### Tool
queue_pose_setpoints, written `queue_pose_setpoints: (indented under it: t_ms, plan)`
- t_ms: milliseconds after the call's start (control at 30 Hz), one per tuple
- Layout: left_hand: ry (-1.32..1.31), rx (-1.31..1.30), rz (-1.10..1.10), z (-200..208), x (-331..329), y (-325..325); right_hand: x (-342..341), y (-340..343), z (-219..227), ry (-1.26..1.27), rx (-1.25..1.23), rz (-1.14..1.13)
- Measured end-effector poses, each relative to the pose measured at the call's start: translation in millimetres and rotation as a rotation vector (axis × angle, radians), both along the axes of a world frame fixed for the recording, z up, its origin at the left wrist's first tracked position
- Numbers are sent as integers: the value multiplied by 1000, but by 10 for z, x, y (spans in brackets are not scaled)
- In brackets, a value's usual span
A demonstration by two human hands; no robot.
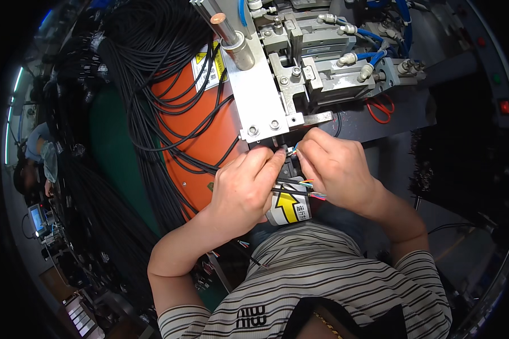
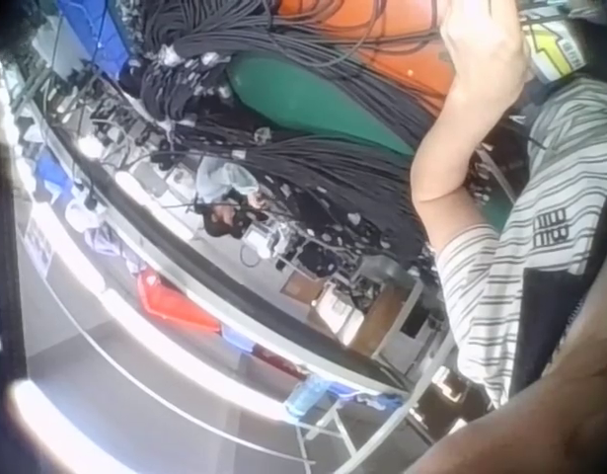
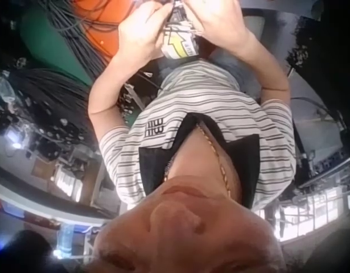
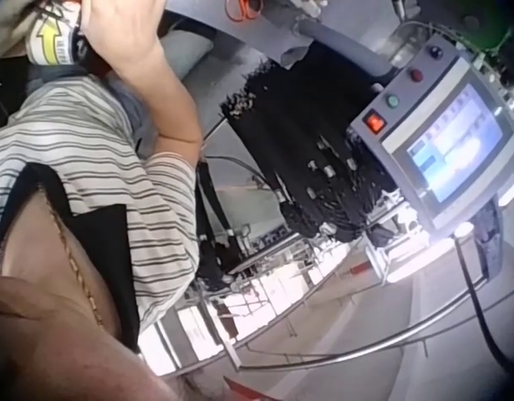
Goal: Assembling and connecting wires using a specialized crimping or processing machine on a production floor.
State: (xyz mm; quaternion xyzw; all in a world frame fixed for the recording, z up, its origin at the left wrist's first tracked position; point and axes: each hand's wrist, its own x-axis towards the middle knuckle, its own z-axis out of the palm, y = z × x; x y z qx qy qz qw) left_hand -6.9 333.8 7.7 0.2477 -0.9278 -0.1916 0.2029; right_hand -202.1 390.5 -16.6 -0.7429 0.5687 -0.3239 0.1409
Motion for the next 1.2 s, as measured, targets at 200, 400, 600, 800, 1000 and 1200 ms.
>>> queue_pose_setpoints:
  t_ms: [200, 400, 600, 800, 1000, 1200]
  plan:
    - [-63, -143, -158, 39, 34, -75, 19, 9, 34, 80, -43, 10]
    - [-132, -211, -179, 110, -30, -65, -40, -83, 105, 124, 75, 41]
    - [-206, -242, -182, 164, -81, -54, -75, -146, 148, 93, 96, 71]
    - [-188, -243, -175, 138, -65, -73, -80, -98, 52, 23, 62, 59]
    - [-196, -245, -160, 157, -46, -26, -5, -1, 29, 15, -22, -6]
    - [-245, -277, -162, 163, -65, -27, -45, -38, 116, 130, 63, 26]
